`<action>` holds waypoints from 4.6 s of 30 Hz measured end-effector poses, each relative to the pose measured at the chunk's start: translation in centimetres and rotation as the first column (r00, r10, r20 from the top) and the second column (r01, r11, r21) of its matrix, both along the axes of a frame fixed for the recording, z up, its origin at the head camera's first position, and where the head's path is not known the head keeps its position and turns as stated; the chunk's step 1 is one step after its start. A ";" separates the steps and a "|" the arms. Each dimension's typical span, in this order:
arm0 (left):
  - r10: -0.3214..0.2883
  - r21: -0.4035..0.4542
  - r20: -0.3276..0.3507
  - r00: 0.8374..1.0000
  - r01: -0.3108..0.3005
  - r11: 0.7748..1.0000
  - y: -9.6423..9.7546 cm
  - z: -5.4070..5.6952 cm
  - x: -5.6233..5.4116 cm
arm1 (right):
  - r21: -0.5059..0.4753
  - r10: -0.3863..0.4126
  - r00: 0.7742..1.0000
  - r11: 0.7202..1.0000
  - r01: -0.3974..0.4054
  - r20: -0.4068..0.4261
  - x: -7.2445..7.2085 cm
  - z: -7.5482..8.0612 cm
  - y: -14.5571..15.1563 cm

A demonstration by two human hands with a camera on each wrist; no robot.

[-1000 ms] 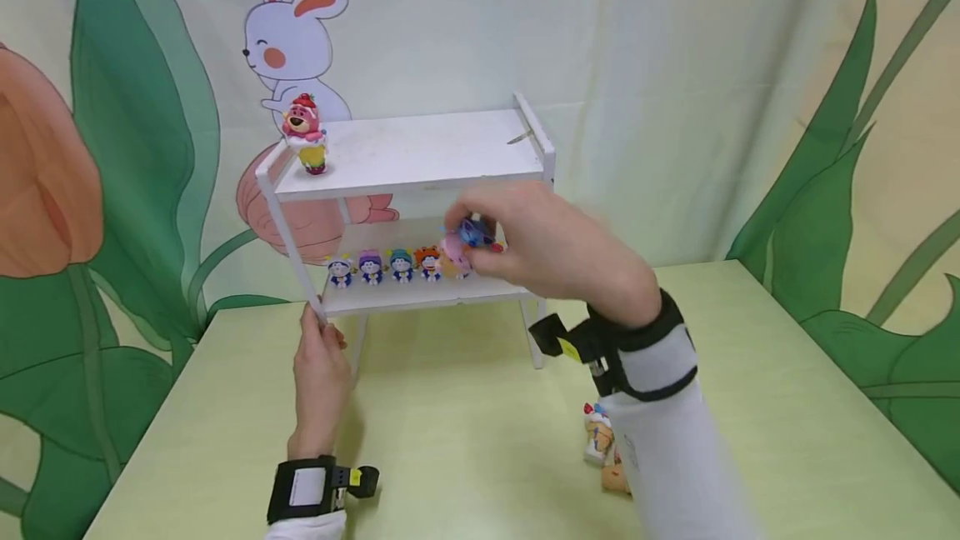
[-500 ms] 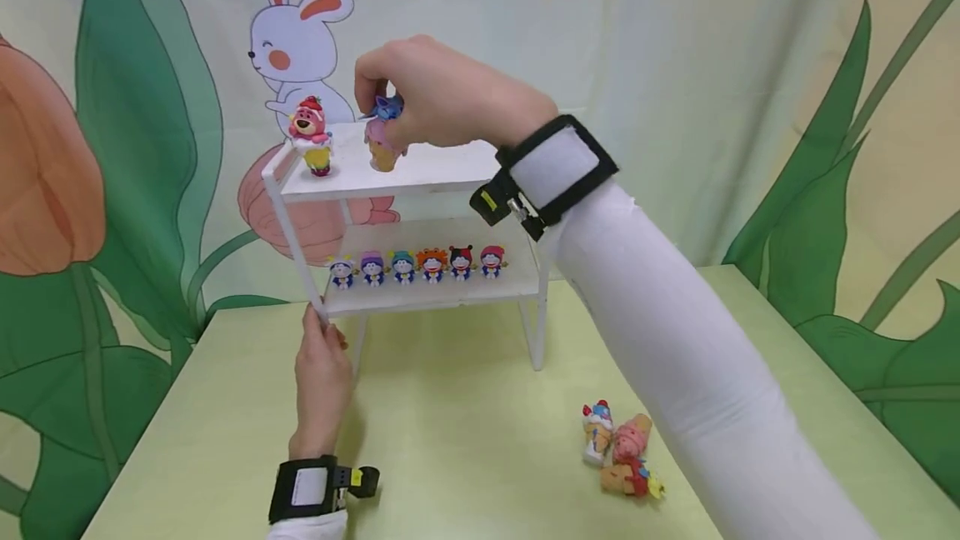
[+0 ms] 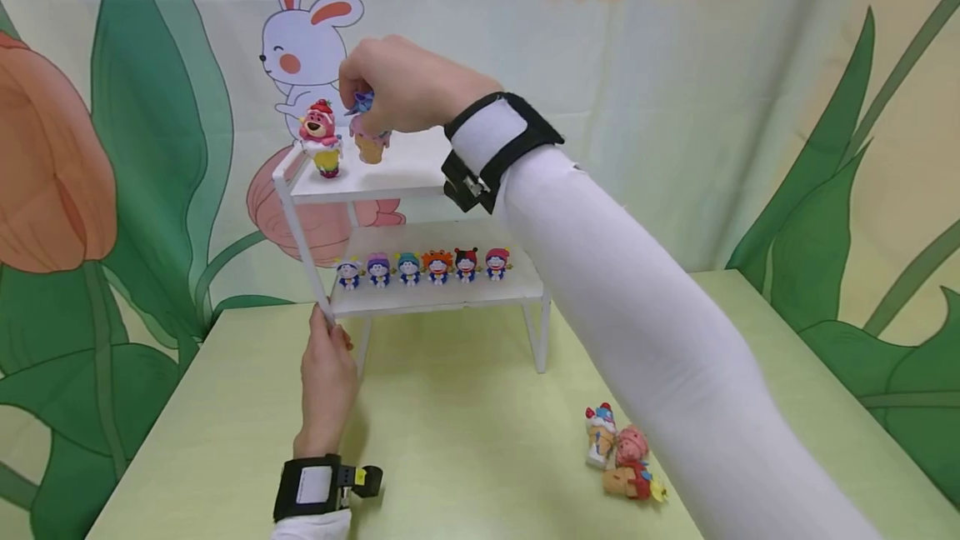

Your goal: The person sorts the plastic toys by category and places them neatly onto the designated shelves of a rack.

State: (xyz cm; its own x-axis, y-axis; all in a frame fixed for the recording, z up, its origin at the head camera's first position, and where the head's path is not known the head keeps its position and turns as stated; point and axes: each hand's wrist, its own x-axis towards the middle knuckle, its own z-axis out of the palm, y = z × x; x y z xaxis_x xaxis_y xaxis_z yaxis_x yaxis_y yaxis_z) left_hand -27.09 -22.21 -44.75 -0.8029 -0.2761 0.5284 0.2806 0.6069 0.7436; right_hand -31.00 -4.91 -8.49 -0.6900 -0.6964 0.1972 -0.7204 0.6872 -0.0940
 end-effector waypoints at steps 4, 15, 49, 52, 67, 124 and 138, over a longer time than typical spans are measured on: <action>-0.003 0.002 -0.001 1.000 0.003 1.000 0.0 -0.1 -0.1 | 0.008 -0.041 0.999 0.999 0.041 0.024 -0.8 -0.5 -0.7; -0.005 0.015 0.012 1.000 0.004 1.000 0.3 -0.2 -0.3 | -0.009 -0.069 0.995 0.998 0.069 0.068 -2.3 -1.2 -0.8; -0.018 0.021 0.015 1.000 0.017 1.000 1.0 -0.4 -0.1 | 0.067 -0.172 0.973 0.984 0.164 0.153 -2.3 -1.0 -2.2; -0.022 0.015 0.017 1.000 0.022 1.000 1.1 -0.4 -0.2 | 0.067 -0.176 0.971 0.984 0.167 0.164 -2.4 -1.0 -2.0; -0.028 0.010 0.006 1.000 0.028 1.000 1.0 -0.6 -0.5 | 0.082 -0.190 0.969 0.980 0.179 0.158 -2.4 -1.1 -1.1; 0.001 0.009 0.055 0.998 -0.001 1.000 -1.1 0.2 -0.1 | -0.427 -0.115 0.991 0.901 0.072 -0.075 8.7 -27.0 23.5; 0.023 -0.001 0.039 0.999 -0.023 1.000 -1.6 -0.1 0.5 | -0.232 -0.106 0.993 0.968 0.091 -0.051 10.1 -29.2 21.6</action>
State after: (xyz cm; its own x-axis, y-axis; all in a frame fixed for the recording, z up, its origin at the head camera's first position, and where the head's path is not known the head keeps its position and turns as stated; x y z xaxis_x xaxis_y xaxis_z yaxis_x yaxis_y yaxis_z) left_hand -26.60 -23.83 -44.82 -0.8164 -0.2943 0.4969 0.2376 0.6130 0.7535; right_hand -20.88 16.73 -37.66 -0.7344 -0.5566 0.3883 -0.6595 0.7204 -0.2147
